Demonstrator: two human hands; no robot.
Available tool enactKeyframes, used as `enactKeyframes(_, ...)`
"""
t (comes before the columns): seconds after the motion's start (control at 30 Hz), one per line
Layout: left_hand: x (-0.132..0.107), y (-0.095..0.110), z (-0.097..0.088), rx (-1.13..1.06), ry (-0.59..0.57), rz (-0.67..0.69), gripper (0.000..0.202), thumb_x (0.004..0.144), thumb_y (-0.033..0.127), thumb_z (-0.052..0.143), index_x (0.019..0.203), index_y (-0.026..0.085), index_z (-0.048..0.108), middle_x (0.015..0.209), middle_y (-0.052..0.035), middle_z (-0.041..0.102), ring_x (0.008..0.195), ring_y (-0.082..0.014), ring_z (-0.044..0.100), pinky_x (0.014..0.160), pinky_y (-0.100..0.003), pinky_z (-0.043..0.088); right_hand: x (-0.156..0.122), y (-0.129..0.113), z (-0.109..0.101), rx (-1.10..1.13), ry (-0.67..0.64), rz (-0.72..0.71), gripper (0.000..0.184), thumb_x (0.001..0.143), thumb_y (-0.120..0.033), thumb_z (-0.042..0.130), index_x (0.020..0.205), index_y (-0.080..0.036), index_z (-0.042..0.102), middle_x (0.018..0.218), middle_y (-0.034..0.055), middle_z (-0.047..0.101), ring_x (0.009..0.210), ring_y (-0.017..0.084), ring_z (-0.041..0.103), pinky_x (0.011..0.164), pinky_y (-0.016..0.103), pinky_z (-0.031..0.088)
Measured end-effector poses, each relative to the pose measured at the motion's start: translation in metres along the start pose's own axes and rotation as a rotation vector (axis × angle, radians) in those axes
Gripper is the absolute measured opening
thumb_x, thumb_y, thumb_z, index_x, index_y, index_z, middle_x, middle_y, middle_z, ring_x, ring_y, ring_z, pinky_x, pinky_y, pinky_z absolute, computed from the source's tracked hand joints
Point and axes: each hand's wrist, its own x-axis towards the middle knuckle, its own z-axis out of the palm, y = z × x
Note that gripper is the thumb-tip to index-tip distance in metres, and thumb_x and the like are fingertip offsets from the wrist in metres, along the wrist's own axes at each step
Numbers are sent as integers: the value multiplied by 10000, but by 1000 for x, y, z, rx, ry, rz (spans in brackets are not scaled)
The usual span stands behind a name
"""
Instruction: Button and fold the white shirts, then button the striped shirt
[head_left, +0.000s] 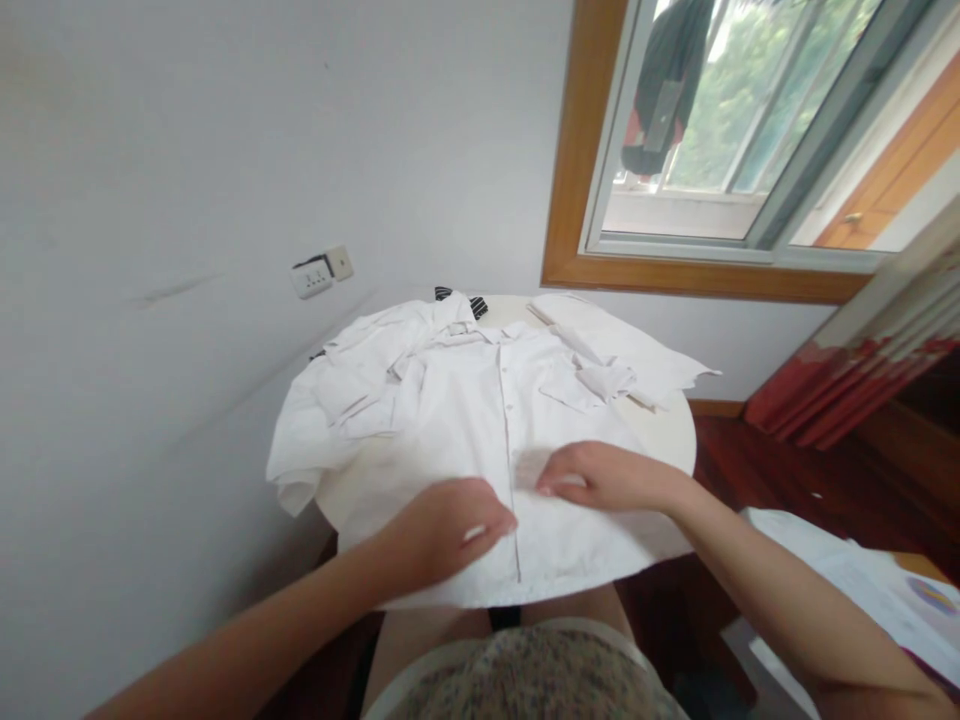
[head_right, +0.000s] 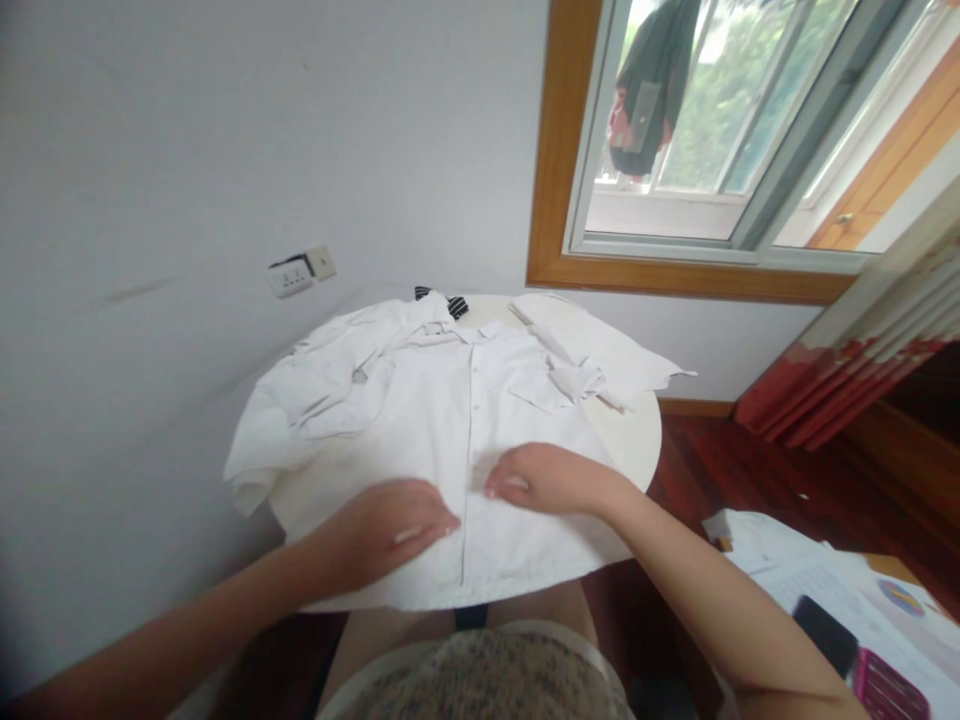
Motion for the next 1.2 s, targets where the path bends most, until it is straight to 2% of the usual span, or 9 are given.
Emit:
enactKeyframes(0.1,41,-38,5,39,121,-145,344,961,267,341,1123,180,631,1129,-77,668,1093,-181,571,988,-371,429,48,30,5,-223,151,223,308,918,-175,414,1051,-170,692,1078,87,691,1024,193,616,925,312,437)
enactKeyframes(0.17,56,-59,20,141,116,-258,378,942,318,390,1246,177,567,1336,-106,549,1287,-244,427,1082,-487,316,68,46,22,-365,203,367,341,936,-224,407,1190,-160,626,1261,136,599,1185,241,528,987,382,396)
enactKeyframes(0.3,50,-75,52,223,-3,-383,539,920,530,367,1402,290,402,1498,-86,356,1390,-316,262,1077,-653,169,68,65,62,-485,256,481,547,945,-517,358,1429,-262,380,1503,112,335,1383,323,269,1047,563,271)
enactKeyframes(0.43,34,-68,57,236,-15,-427,644,891,626,335,1446,300,319,1524,-101,301,1406,-319,222,1084,-645,126,43,68,74,-505,332,466,627,927,-599,320,1456,-263,331,1529,119,270,1406,326,210,1071,587,198)
enactKeyframes(0.73,9,-26,56,226,-27,-392,671,875,656,336,1432,282,351,1520,-141,292,1404,-351,202,1055,-677,123,6,42,86,-457,284,456,638,925,-620,273,1453,-269,339,1539,115,241,1420,337,157,1071,613,157)
enactKeyframes(0.87,10,-24,47,250,-30,-342,642,870,640,378,1395,271,413,1480,-146,367,1379,-353,262,1054,-663,163,-6,32,79,-474,223,446,670,894,-658,318,1434,-267,375,1510,126,315,1387,365,237,1044,602,229)
enactKeyframes(1.03,56,-72,37,247,59,-264,485,938,446,379,1337,192,485,1435,-122,442,1356,-249,339,1116,-460,256,28,42,42,-526,231,476,357,934,-402,426,1160,-220,634,1282,113,585,1182,266,518,961,395,400)
enactKeyframes(1.13,79,-102,48,262,95,-353,489,947,420,351,1384,217,437,1478,-97,389,1372,-241,321,1118,-456,266,65,64,32,-545,316,451,371,949,-239,359,1232,-177,590,1328,106,553,1264,228,449,1009,354,368)
enactKeyframes(1.2,83,-113,59,286,80,-441,479,944,448,333,1377,281,450,1488,-65,378,1378,-272,310,1110,-538,241,84,81,37,-554,351,456,415,955,-295,367,1315,-163,525,1427,109,454,1359,242,326,1076,387,296)
